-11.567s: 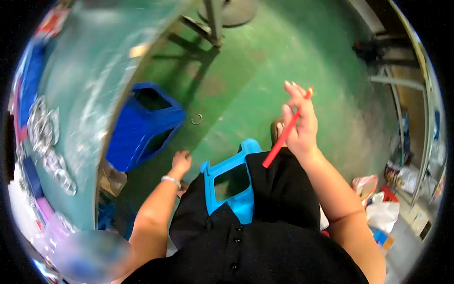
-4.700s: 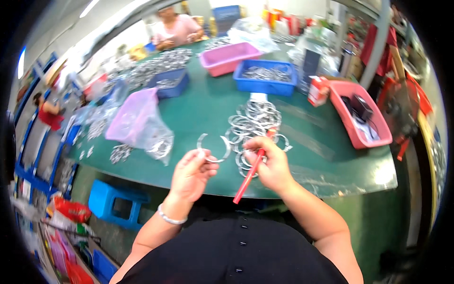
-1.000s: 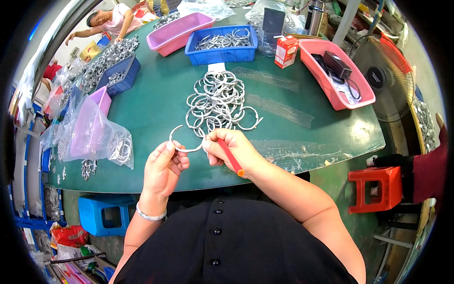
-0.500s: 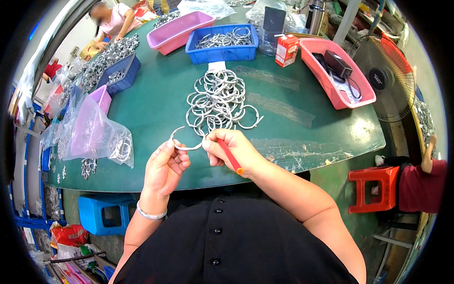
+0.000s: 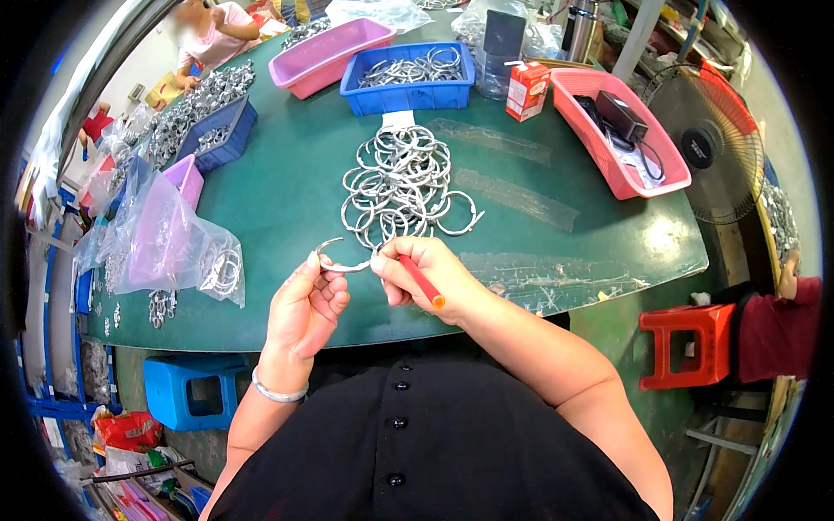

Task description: The person picks up and handles metal rings one at a time, using a red pen to point at or mark specific spots on the rings before placing them back into a pile or a bag.

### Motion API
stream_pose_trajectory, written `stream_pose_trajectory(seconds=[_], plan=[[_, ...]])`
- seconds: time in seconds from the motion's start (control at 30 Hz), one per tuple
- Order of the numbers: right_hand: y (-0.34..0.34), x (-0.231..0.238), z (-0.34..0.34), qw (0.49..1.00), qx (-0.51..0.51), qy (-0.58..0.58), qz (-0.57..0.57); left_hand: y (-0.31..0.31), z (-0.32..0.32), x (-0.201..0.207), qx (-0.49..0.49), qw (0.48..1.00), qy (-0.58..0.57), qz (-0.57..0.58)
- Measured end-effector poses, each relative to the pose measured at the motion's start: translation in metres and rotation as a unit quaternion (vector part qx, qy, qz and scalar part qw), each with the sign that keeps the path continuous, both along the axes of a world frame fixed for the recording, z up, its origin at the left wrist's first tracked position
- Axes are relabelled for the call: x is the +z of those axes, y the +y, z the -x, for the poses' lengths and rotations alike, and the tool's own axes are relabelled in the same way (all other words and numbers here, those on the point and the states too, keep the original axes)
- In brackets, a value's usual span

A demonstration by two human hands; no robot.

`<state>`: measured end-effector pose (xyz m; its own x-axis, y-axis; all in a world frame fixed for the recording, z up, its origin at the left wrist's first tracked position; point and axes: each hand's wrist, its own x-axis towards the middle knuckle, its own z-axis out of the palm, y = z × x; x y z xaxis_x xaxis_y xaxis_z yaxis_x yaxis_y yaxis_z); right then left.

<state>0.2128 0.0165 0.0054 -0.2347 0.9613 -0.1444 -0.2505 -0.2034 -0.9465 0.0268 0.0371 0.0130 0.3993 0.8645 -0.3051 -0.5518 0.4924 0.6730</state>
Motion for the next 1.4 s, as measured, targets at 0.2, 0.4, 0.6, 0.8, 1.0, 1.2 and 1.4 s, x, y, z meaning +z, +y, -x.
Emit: stream_pose_trajectory(seconds=[0.2,0.4,0.6,0.8,1.0,1.2,1.4], plan=[[0.002,-0.002,-0.001,1.0,0.012,-0.005,0.014,0.002,-0.001,0.0,0.018,1.0,-0.005,0.024],[0.001,0.0,-0.002,1.0,0.016,-0.016,0.019,0.003,0.0,0.0,0.011,1.0,-0.013,0.026],[-0.002,0.024,-0.022,0.992,0.006,-0.072,-0.108,-0.001,0.002,0.001,0.0,0.995,-0.009,-0.1],[-0.004,0.026,-0.018,0.962,-0.015,-0.007,-0.271,-0.002,0.001,0.001,-0.024,0.989,-0.022,-0.145],[-0.008,0.025,0.002,0.968,-0.033,-0.004,-0.247,-0.005,-0.003,0.003,-0.036,0.981,-0.028,-0.187],[-0.01,0.03,0.009,0.969,-0.064,-0.036,-0.235,-0.007,-0.002,0.005,-0.039,0.978,-0.026,-0.201],[-0.009,0.032,0.012,0.967,-0.077,-0.069,-0.234,-0.008,-0.003,0.005,-0.046,0.978,-0.008,-0.203]])
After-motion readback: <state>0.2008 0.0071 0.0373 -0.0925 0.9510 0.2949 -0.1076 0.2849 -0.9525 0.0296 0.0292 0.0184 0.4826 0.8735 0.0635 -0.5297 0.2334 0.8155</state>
